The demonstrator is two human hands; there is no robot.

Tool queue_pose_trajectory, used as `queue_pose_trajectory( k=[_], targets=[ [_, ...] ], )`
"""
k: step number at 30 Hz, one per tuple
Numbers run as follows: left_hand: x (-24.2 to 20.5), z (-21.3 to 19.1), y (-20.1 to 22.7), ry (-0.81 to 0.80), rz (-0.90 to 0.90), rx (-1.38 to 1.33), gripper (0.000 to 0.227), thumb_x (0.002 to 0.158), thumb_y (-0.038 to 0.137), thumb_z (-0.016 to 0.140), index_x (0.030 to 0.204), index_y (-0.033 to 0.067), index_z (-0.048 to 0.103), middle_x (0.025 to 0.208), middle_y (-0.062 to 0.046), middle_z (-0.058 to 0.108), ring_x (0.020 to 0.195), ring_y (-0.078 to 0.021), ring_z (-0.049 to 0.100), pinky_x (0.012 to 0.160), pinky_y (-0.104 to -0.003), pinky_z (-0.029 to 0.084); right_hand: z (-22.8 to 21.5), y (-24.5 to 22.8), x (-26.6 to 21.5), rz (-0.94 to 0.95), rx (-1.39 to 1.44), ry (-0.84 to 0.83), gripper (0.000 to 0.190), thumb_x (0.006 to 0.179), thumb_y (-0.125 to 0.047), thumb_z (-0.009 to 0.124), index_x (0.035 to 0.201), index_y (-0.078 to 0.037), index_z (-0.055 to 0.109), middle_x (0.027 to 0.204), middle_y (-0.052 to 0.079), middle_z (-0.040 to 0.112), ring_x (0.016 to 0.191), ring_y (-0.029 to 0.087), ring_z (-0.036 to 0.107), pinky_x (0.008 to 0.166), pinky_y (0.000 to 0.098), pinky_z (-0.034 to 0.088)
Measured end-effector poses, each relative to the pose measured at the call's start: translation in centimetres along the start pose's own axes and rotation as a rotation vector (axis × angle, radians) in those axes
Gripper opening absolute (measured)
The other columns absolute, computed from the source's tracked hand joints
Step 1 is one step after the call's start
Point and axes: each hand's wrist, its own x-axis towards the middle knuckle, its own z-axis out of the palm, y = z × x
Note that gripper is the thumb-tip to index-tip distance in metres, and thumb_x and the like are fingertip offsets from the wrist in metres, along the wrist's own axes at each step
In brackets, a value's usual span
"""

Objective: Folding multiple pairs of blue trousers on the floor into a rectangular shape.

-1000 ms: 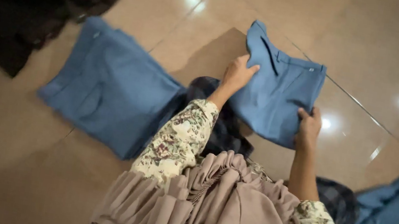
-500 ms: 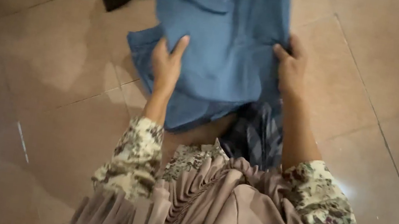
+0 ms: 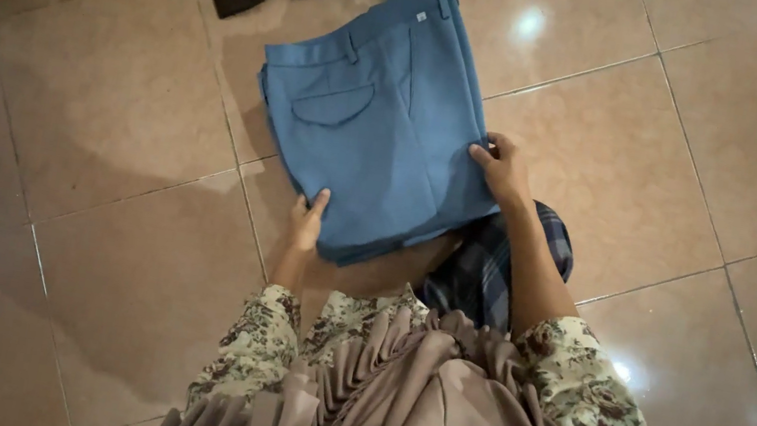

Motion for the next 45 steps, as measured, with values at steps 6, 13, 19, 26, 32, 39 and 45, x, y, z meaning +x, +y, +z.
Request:
queue_pose_trajectory(
  k=[6,13,19,26,32,39,45],
  targets=[
    [-1.4,-0.5,0.4,0.074,-0.027,-0.010,0.082,0.097,0.060,0.067,0.142,-0.0067,0.051,0.134,-0.033,0.059,0.128,-0.0441,0.057,0.104,-0.053,0.050,0.2,-2.2,-1.7,-0.040,0.005,0.050,0.034,0.091,-0.032,0.079,0.122,-0.020,0.073,0.096,0.013,0.075,0.096,0.030,0.074,0.079,0.0437,0.059],
    [0.0,0.2,2.8,0.296,0.041,0.162,0.088,0.097,0.063,0.064,0.156,0.0049,0.035,0.146,-0.031,0.051,0.138,-0.0472,0.047,0.115,-0.063,0.034,-0.2,-3.7,-4.3,-0.168,-0.130,0.128,0.047,0.094,-0.033,0.075,0.138,-0.020,0.063,0.111,0.017,0.072,0.101,0.036,0.072,0.086,0.0527,0.057],
    [-1.9,5.2,16.1,0.406,0.421,0.429,0.065,0.108,0.033,0.055,0.159,0.0035,0.028,0.157,-0.037,0.028,0.141,-0.0567,0.036,0.114,-0.071,0.026,-2.7,-5.5,-6.3,-0.367,-0.540,0.388,0.056,0.106,-0.041,0.059,0.156,-0.018,0.046,0.150,0.021,0.050,0.136,0.047,0.048,0.106,0.0686,0.037],
    [-4.2,18.4,21.8,0.211,0.867,0.455,0.067,0.099,0.030,0.065,0.157,0.0085,0.037,0.161,-0.029,0.030,0.151,-0.0517,0.024,0.118,-0.071,0.019,-8.1,-1.1,-5.8,-0.302,-0.720,0.581,0.062,0.104,-0.047,0.060,0.158,-0.023,0.041,0.154,0.016,0.047,0.141,0.039,0.046,0.105,0.0640,0.041],
    [-6.2,25.6,20.0,0.069,1.012,0.510,0.069,0.097,0.034,0.063,0.156,0.0099,0.037,0.163,-0.026,0.029,0.151,-0.0496,0.025,0.119,-0.070,0.019,-11.6,2.9,-7.5,-0.198,-0.686,0.680,0.061,0.104,-0.048,0.059,0.158,-0.025,0.042,0.152,0.015,0.048,0.140,0.039,0.048,0.103,0.0636,0.043],
    [-14.5,35.7,17.9,-0.209,1.204,0.527,0.066,0.098,0.038,0.060,0.156,0.0133,0.040,0.162,-0.025,0.032,0.153,-0.0468,0.025,0.122,-0.065,0.018,-17.2,12.3,-13.4,0.100,-0.694,0.809,0.062,0.103,-0.050,0.058,0.158,-0.026,0.041,0.150,0.013,0.048,0.136,0.039,0.050,0.100,0.0618,0.042],
    [-22.7,41.7,14.6,-0.435,1.356,0.546,0.063,0.098,0.038,0.059,0.153,0.0126,0.043,0.160,-0.026,0.035,0.151,-0.0461,0.028,0.122,-0.064,0.017,-20.4,18.4,-21.0,0.282,-0.692,0.966,0.061,0.102,-0.050,0.060,0.155,-0.024,0.045,0.143,0.014,0.053,0.128,0.041,0.056,0.098,0.0611,0.042]
  ],
)
